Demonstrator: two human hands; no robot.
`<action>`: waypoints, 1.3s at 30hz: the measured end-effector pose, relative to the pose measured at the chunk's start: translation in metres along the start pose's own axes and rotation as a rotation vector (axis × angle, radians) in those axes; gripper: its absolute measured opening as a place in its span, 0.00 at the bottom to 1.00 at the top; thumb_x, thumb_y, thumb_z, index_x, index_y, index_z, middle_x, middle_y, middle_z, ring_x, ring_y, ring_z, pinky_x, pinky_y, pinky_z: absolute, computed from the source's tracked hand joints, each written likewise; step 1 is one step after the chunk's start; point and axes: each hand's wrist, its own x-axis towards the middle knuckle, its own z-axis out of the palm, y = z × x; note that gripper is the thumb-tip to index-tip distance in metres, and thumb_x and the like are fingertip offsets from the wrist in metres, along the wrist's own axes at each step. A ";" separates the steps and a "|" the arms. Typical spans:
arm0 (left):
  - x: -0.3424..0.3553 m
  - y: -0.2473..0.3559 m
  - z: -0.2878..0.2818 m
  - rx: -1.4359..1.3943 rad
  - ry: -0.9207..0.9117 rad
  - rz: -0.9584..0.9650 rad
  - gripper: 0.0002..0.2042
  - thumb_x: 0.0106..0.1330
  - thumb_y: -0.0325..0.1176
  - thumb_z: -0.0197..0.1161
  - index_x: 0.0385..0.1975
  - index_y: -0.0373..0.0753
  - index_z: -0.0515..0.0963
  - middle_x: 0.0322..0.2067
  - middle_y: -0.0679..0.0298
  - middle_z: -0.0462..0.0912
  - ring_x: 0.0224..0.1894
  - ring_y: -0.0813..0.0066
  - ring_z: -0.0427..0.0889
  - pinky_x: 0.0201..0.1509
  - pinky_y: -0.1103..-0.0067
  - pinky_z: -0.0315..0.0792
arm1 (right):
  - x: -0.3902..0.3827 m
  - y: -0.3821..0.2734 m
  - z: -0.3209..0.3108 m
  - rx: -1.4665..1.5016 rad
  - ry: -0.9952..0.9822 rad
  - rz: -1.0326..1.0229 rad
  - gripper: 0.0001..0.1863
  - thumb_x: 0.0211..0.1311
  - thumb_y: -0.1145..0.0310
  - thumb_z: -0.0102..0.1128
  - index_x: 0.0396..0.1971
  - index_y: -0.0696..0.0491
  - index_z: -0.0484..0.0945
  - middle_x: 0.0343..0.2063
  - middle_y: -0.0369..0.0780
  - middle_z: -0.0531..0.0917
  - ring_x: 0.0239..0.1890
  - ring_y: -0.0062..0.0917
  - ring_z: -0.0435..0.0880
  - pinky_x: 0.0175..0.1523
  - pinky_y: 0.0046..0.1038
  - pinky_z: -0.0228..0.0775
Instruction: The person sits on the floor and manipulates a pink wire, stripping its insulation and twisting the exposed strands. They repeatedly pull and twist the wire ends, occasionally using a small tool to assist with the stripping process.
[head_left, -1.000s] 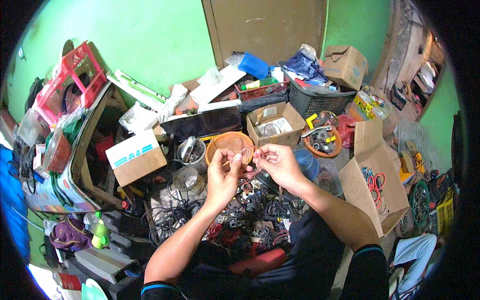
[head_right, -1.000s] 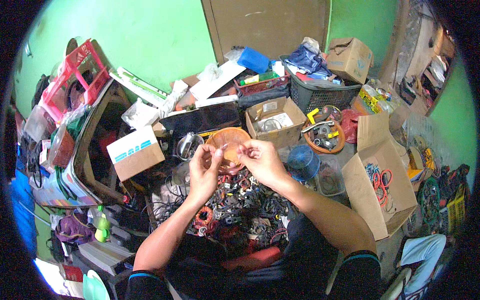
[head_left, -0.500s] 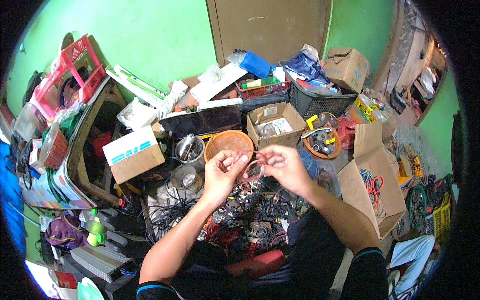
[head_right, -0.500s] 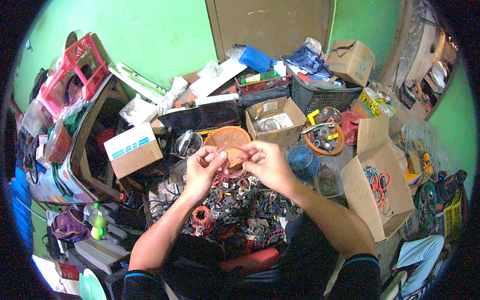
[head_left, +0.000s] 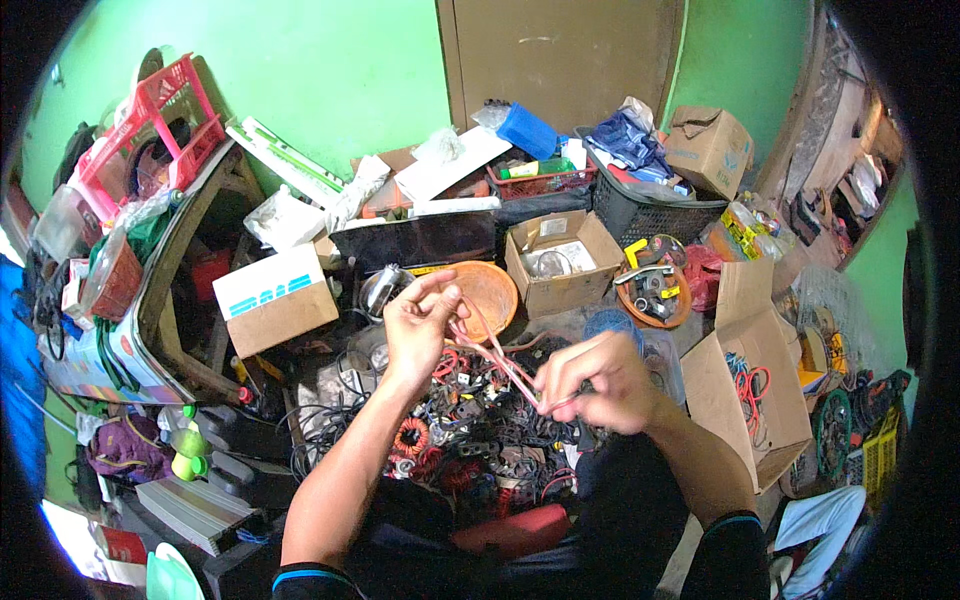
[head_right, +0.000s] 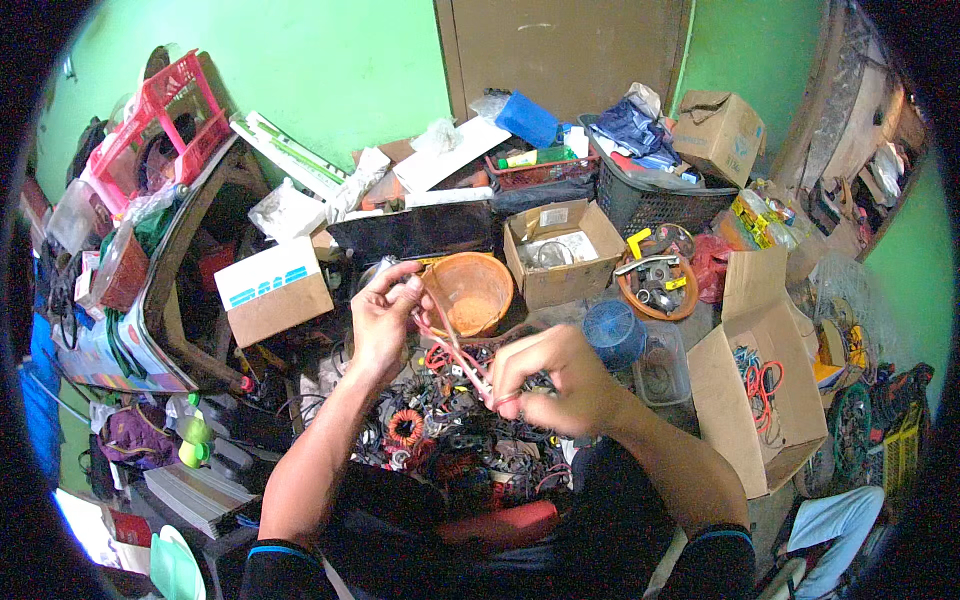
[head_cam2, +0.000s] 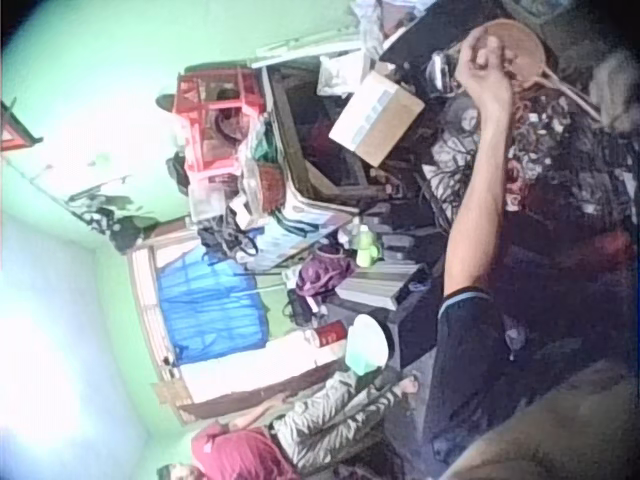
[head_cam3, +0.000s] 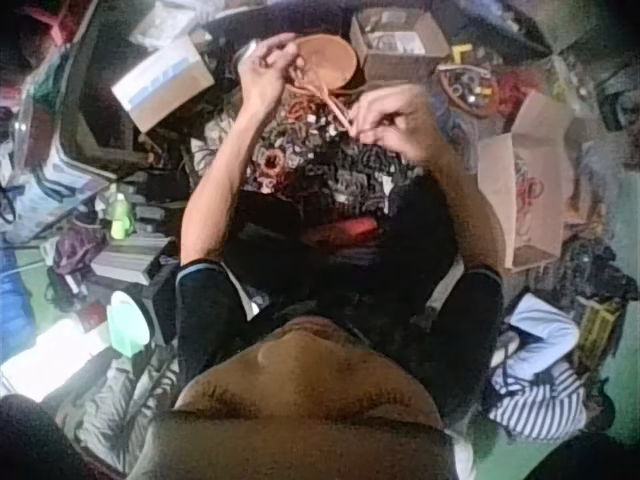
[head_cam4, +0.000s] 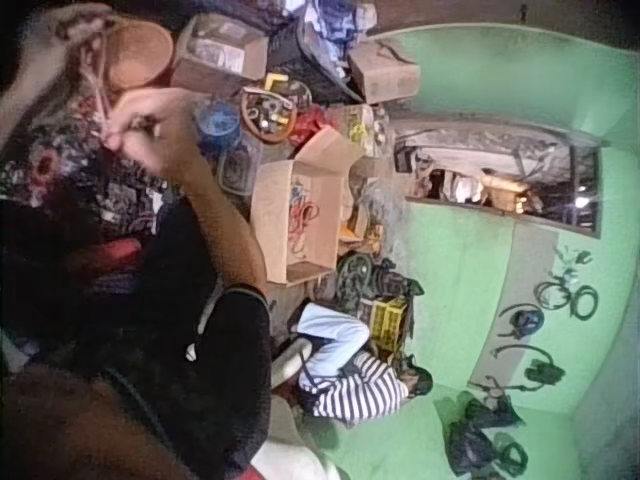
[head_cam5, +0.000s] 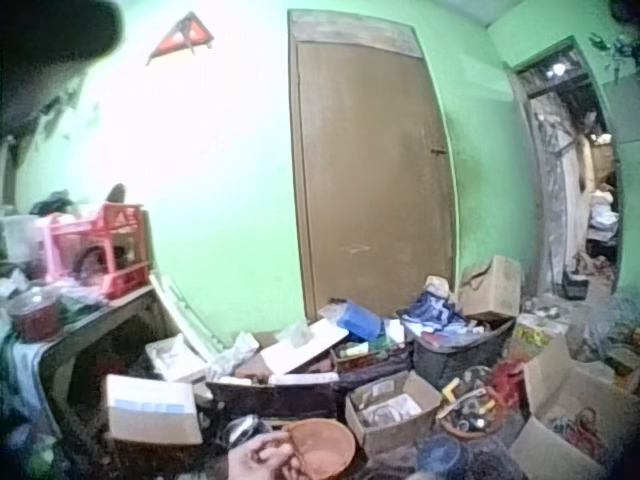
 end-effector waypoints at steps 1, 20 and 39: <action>-0.003 0.001 0.003 0.015 -0.019 0.020 0.09 0.67 0.29 0.57 0.44 0.33 0.74 0.23 0.63 0.79 0.20 0.80 0.77 0.23 0.82 0.74 | -0.001 -0.006 0.002 -0.260 -0.075 0.103 0.05 0.45 0.76 0.61 0.16 0.56 0.74 0.19 0.40 0.80 0.26 0.29 0.82 0.36 0.27 0.71; 0.013 0.000 -0.030 -0.153 0.073 -0.233 0.08 0.66 0.31 0.58 0.39 0.35 0.78 0.21 0.69 0.78 0.12 0.89 0.64 0.12 0.87 0.52 | -0.004 -0.003 0.001 0.099 0.121 0.140 0.11 0.54 0.64 0.64 0.26 0.58 0.79 0.26 0.42 0.84 0.21 0.20 0.78 0.29 0.28 0.70; -0.014 0.037 0.000 -0.141 0.070 -0.146 0.07 0.66 0.32 0.59 0.39 0.37 0.77 0.21 0.70 0.76 0.12 0.90 0.59 0.14 0.88 0.50 | -0.020 0.024 -0.068 -0.534 -0.129 0.779 0.24 0.57 0.64 0.64 0.51 0.60 0.74 0.20 0.36 0.83 0.23 0.16 0.81 0.32 0.19 0.70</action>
